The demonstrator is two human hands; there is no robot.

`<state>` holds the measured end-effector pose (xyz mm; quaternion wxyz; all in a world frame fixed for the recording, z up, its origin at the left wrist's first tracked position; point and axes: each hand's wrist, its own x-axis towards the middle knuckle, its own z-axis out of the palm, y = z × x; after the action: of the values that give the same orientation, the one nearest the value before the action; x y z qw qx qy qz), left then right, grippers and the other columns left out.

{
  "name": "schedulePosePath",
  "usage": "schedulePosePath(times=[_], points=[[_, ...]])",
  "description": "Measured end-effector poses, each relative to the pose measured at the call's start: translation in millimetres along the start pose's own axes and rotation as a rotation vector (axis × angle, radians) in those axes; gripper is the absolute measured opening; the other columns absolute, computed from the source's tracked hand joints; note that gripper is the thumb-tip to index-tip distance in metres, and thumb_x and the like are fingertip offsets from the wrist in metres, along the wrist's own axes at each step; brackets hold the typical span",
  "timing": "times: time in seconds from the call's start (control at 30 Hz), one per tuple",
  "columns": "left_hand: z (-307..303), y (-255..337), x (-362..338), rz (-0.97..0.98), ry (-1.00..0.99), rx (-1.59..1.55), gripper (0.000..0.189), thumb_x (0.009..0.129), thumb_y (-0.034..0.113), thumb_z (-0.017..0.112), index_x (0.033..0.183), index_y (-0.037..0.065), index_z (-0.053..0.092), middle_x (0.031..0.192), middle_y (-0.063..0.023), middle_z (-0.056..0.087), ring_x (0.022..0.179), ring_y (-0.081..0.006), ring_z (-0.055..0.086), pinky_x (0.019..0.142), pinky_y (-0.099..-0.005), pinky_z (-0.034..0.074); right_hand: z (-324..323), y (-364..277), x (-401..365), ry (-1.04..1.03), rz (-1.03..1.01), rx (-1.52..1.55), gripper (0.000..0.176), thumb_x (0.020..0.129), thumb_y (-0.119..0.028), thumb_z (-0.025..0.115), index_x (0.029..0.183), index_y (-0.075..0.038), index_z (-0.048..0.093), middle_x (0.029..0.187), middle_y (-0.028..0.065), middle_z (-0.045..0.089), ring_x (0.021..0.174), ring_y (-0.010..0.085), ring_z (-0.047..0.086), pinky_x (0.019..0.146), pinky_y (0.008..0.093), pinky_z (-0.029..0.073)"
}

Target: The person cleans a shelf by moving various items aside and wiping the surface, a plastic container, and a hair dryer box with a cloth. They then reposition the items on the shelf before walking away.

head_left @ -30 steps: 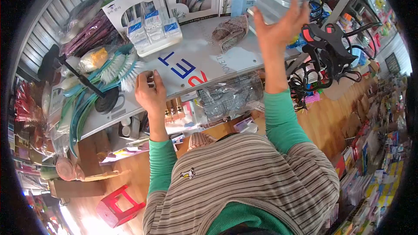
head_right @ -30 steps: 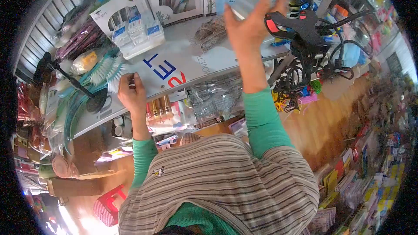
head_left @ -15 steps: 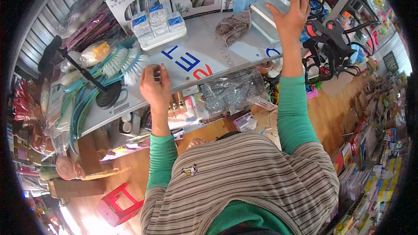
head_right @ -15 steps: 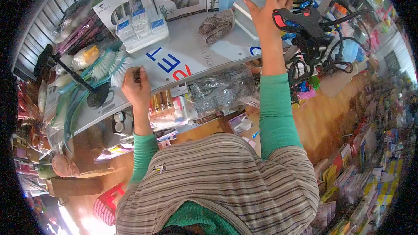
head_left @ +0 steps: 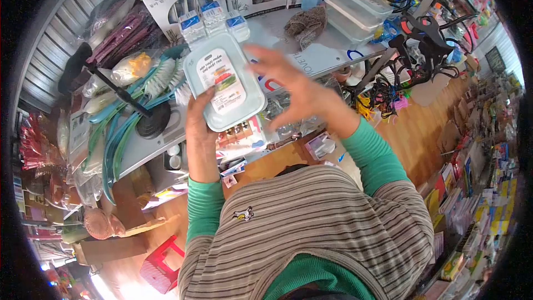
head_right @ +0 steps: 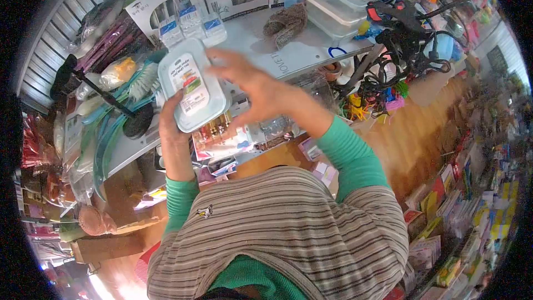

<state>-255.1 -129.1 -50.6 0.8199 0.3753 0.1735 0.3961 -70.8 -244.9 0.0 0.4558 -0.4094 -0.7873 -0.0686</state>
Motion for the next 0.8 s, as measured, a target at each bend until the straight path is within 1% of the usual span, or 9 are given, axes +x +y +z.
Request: schedulePosePath(times=[0.1,0.23,0.27,0.33,0.47,0.57,0.63,0.7,0.8], points=[[-2.9,3.8,-6.7,0.000,0.015,-0.023,0.044,0.079,0.010,0.054,0.118,-0.005,0.041,0.109,-0.0181,0.055,0.095,-0.0268,0.058,0.080,-0.0363,0.050,-27.3,57.3,3.2,0.165,0.274,-0.052,0.067,0.063,-0.036,0.072,0.118,-0.007,0.047,0.125,0.0170,0.042,0.119,0.0336,0.036,0.098,0.0447,0.030],[0.2,10.8,-14.5,0.054,-0.030,0.051,0.049,0.080,0.010,0.056,0.122,-0.005,0.035,0.111,-0.0165,0.053,0.097,-0.0233,0.057,0.080,-0.0329,0.049,-33.1,165.8,-23.9,0.016,0.519,-1.012,0.047,0.072,-0.033,0.064,0.114,-0.014,0.051,0.108,0.0148,0.055,0.106,0.0337,0.048,0.094,0.0466,0.031],[2.5,12.9,-16.3,0.060,-0.027,0.049,0.049,0.080,0.010,0.056,0.122,-0.005,0.035,0.111,-0.0165,0.053,0.097,-0.0233,0.057,0.080,-0.0329,0.049,-29.0,174.4,-36.5,0.015,0.512,-1.010,0.047,0.072,-0.033,0.064,0.114,-0.014,0.051,0.108,0.0148,0.055,0.106,0.0337,0.048,0.094,0.0466,0.031],[3.5,17.3,-19.5,0.051,0.058,0.083,0.051,0.083,0.013,0.055,0.125,-0.005,0.032,0.113,-0.0162,0.051,0.100,-0.0220,0.055,0.080,-0.0322,0.049,-27.4,185.5,-52.9,-0.306,0.796,-0.800,0.039,0.076,-0.024,0.060,0.112,-0.012,0.053,0.107,0.0156,0.055,0.104,0.0338,0.049,0.091,0.0448,0.035],[-10.7,17.8,-12.4,0.059,0.086,0.037,0.052,0.088,0.021,0.051,0.128,-0.003,0.028,0.116,-0.0145,0.049,0.100,-0.0201,0.054,0.080,-0.0296,0.048,-28.3,144.6,-53.6,-0.389,0.763,-0.806,0.025,0.076,-0.017,0.057,0.100,-0.011,0.059,0.101,0.0153,0.059,0.098,0.0312,0.054,0.090,0.0390,0.039],[-4.9,18.5,-8.5,0.100,0.074,0.111,0.057,0.089,0.026,0.050,0.130,-0.003,0.024,0.120,-0.0153,0.045,0.105,-0.0197,0.050,0.083,-0.0294,0.045,-30.3,87.2,-40.2,-0.114,0.777,-0.443,0.025,0.073,-0.009,0.058,0.098,-0.009,0.061,0.098,0.0167,0.059,0.094,0.0297,0.056,0.087,0.0349,0.042],[-2.8,12.3,0.4,0.137,0.088,0.204,0.058,0.089,0.030,0.049,0.130,-0.003,0.024,0.121,-0.0164,0.043,0.109,-0.0202,0.045,0.088,-0.0302,0.040,-23.2,53.1,-21.1,0.363,0.629,-0.297,0.029,0.070,-0.004,0.058,0.099,-0.006,0.060,0.096,0.0167,0.060,0.094,0.0315,0.055,0.084,0.0366,0.043],[9.6,9.4,5.2,0.141,0.099,0.248,0.057,0.089,0.030,0.049,0.130,-0.002,0.024,0.120,-0.0162,0.043,0.110,-0.0206,0.045,0.089,-0.0301,0.039,0.0,15.6,5.3,0.373,0.336,-0.381,0.030,0.072,-0.007,0.058,0.101,-0.003,0.058,0.101,0.0176,0.058,0.100,0.0337,0.052,0.088,0.0401,0.040],[20.7,4.0,11.0,0.142,0.056,0.318,0.052,0.090,0.027,0.046,0.128,0.000,0.025,0.120,-0.0158,0.044,0.111,-0.0217,0.044,0.090,-0.0303,0.039,63.7,-24.3,22.5,-0.002,0.197,-0.384,0.050,0.075,-0.025,0.059,0.119,-0.004,0.046,0.130,0.0193,0.035,0.122,0.0370,0.031,0.099,0.0493,0.025]])
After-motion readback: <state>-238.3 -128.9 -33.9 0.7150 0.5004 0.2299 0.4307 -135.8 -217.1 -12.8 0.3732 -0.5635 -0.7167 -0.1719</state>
